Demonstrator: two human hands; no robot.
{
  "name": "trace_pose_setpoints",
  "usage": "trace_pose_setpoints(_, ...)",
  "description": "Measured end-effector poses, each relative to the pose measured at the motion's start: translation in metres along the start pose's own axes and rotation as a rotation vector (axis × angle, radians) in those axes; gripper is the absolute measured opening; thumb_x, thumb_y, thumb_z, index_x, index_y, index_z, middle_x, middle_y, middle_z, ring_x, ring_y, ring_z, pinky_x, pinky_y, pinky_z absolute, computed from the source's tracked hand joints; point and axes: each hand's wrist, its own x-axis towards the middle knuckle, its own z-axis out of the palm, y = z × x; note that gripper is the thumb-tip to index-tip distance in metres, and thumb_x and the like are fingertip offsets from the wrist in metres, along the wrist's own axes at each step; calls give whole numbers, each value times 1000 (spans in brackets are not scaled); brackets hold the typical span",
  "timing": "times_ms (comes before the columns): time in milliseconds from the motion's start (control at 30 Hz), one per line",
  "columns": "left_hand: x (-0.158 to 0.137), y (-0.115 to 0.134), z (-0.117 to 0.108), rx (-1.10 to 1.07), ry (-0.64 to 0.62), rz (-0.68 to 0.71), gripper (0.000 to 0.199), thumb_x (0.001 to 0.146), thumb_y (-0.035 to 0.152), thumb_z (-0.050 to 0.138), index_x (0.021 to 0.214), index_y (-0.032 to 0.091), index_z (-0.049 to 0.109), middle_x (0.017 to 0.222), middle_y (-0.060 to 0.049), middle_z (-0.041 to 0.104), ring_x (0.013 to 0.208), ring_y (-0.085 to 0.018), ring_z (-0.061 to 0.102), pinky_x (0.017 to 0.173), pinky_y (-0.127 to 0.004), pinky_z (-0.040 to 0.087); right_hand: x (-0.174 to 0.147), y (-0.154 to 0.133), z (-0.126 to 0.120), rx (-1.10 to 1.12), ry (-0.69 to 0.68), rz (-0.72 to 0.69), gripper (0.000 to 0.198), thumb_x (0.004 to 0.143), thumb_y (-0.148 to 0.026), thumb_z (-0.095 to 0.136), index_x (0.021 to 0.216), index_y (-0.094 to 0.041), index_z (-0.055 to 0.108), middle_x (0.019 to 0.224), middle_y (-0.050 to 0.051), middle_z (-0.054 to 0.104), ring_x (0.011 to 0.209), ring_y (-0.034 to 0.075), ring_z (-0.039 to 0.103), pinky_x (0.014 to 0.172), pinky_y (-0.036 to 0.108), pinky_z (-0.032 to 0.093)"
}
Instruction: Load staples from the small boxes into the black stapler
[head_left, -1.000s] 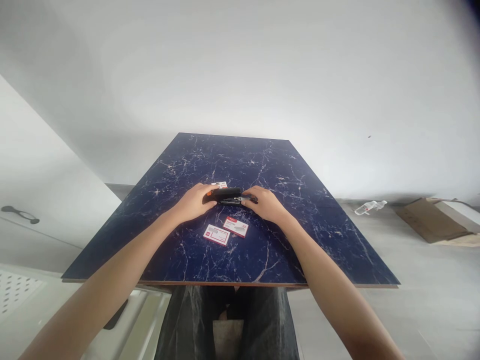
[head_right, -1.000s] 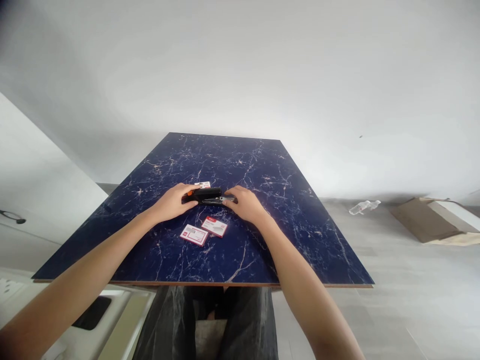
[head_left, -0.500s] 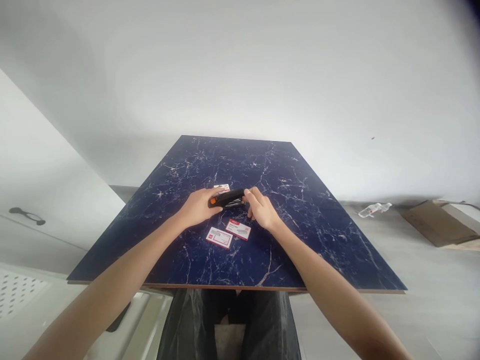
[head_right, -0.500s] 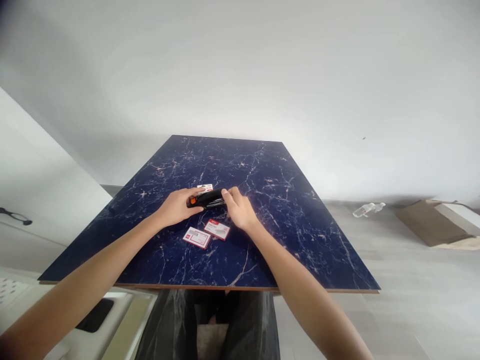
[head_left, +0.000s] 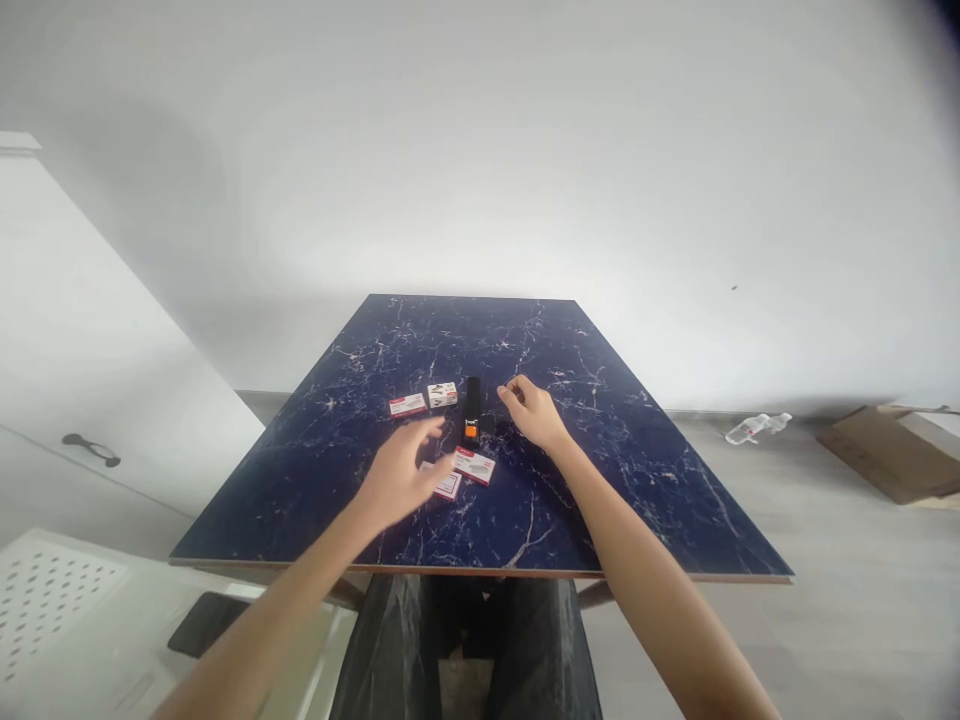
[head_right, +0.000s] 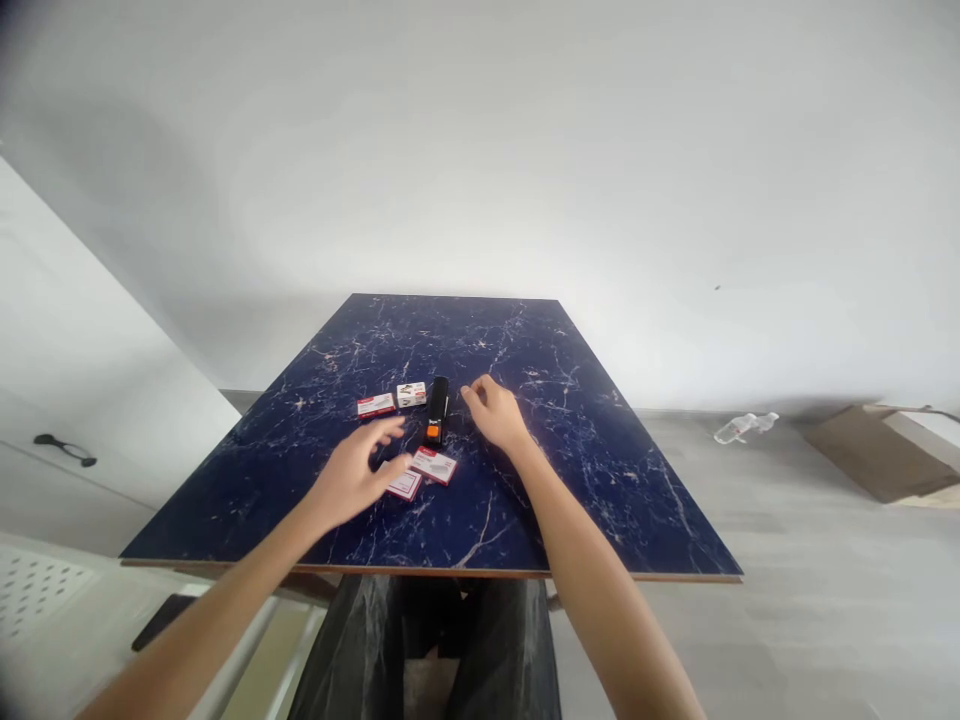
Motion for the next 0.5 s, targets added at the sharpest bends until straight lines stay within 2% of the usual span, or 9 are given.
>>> trace_pose_setpoints(67,-25,3,7,121,40,20,54,87,50,64,134,24,55,126,-12,62,114,-32,59,96,-47,49,0,1,1,-73,-77,-20,34,97,-49,46,79,-22,56,68,-1,62,64,16,56,64,26,37)
trace_pose_setpoints(133,-39,4,15,191,129,-24,43,85,45,67,120,21,59,120,-13,59,110,-33,58,93,-47,50,-2,-1,6,-160,-139,-55,33,98,-45,46,78,-22,58,69,0,65,64,16,57,63,26,35)
trace_pose_setpoints(200,-42,2,21,223,175,-60,36,83,35,68,114,20,58,115,-13,57,108,-32,57,91,-46,50,-4,-4,9,-222,-178,-89,29,97,-40,48,78,-22,60,72,2,68,66,16,59,63,25,34)
trace_pose_setpoints(267,-37,-1,20,221,172,-59,38,80,25,68,115,20,56,116,-12,56,108,-31,57,92,-45,49,-5,-8,7,-228,-235,-117,25,95,-34,50,76,-21,60,74,2,70,68,16,62,64,25,36)
trace_pose_setpoints(333,-32,-1,18,204,159,-42,41,77,20,68,116,20,55,118,-12,55,109,-30,56,94,-44,48,-7,-12,0,-156,-361,-115,22,91,-28,52,71,-21,59,73,2,72,69,15,65,65,24,39)
trace_pose_setpoints(400,-30,3,20,196,153,-32,40,77,19,68,115,20,55,118,-11,57,109,-29,56,95,-43,47,-8,-15,-9,-18,-544,-75,20,87,-27,54,68,-20,57,73,1,74,69,15,67,66,23,44)
trace_pose_setpoints(500,-30,15,26,222,159,-57,41,78,24,70,116,20,55,114,-11,61,106,-30,57,92,-44,46,-11,-22,-17,185,-803,8,17,84,-31,56,71,-20,57,80,3,77,64,15,69,58,23,48)
